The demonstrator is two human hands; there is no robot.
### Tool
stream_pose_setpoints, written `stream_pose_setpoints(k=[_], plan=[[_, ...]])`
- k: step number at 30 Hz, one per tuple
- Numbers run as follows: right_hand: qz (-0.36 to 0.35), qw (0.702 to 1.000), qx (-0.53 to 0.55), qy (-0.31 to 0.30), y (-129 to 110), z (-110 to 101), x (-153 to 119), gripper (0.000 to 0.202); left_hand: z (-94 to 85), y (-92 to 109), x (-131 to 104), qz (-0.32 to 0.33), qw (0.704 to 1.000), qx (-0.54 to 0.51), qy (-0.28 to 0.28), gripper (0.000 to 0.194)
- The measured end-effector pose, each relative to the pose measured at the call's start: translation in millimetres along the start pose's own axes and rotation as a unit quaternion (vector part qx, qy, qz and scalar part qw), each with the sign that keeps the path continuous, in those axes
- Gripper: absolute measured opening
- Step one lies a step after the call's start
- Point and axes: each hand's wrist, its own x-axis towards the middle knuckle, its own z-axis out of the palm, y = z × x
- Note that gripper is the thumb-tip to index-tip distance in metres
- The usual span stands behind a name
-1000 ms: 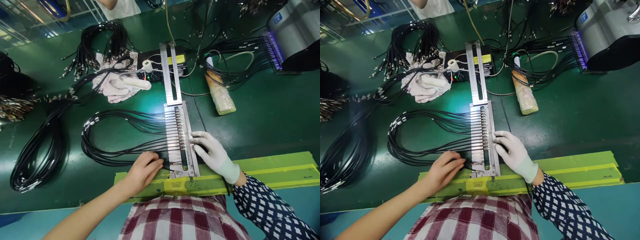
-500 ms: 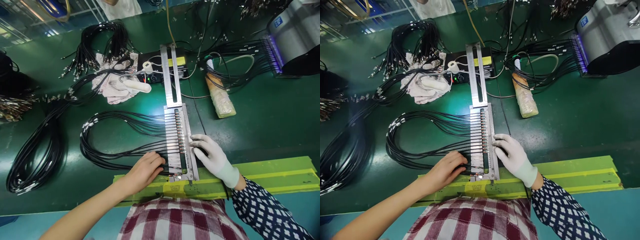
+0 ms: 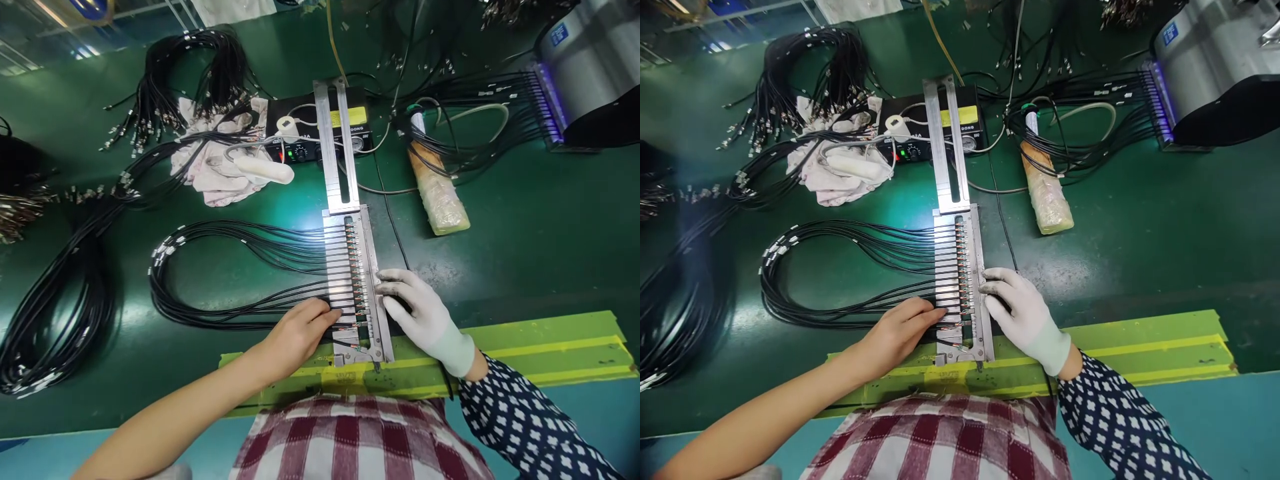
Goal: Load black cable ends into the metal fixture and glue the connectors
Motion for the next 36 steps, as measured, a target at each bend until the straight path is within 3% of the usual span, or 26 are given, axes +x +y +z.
stream_pose_setpoints(k=[8, 13, 19, 24, 29, 32, 36], plan=[[-0.004, 1.0, -0.006, -0.003, 0, -1, 1, 0.017, 2.6, -3, 3, 0.014, 0.999, -0.035, 0.0, 0.029], [-0.01, 1.0, -0.007, 0.001, 0, -1, 1, 0.017, 11.6, 2, -8, 0.008, 0.995, 0.096, 0.041, 0.034], [-0.007, 1.0, 0.0, 0.001, 0, -2, 2, 0.018, 12.7, 8, -18, -0.008, 0.993, 0.119, -0.002, 0.041], [-0.019, 1.0, -0.008, -0.001, -3, -2, -1, 0.019, -1.3, 15, -20, -0.103, 0.994, 0.024, -0.025, 0.023], [-0.019, 1.0, -0.007, 0.003, -5, -2, -7, 0.019, -15.9, 21, -30, -0.221, 0.955, -0.178, -0.085, 0.009], [-0.016, 1.0, -0.004, 0.005, -4, -2, -7, 0.019, -19.0, 21, -33, -0.221, 0.946, -0.217, -0.094, 0.009], [-0.011, 1.0, -0.004, 0.004, -4, -1, -6, 0.019, -18.2, 17, -32, -0.143, 0.977, -0.156, -0.014, 0.019]])
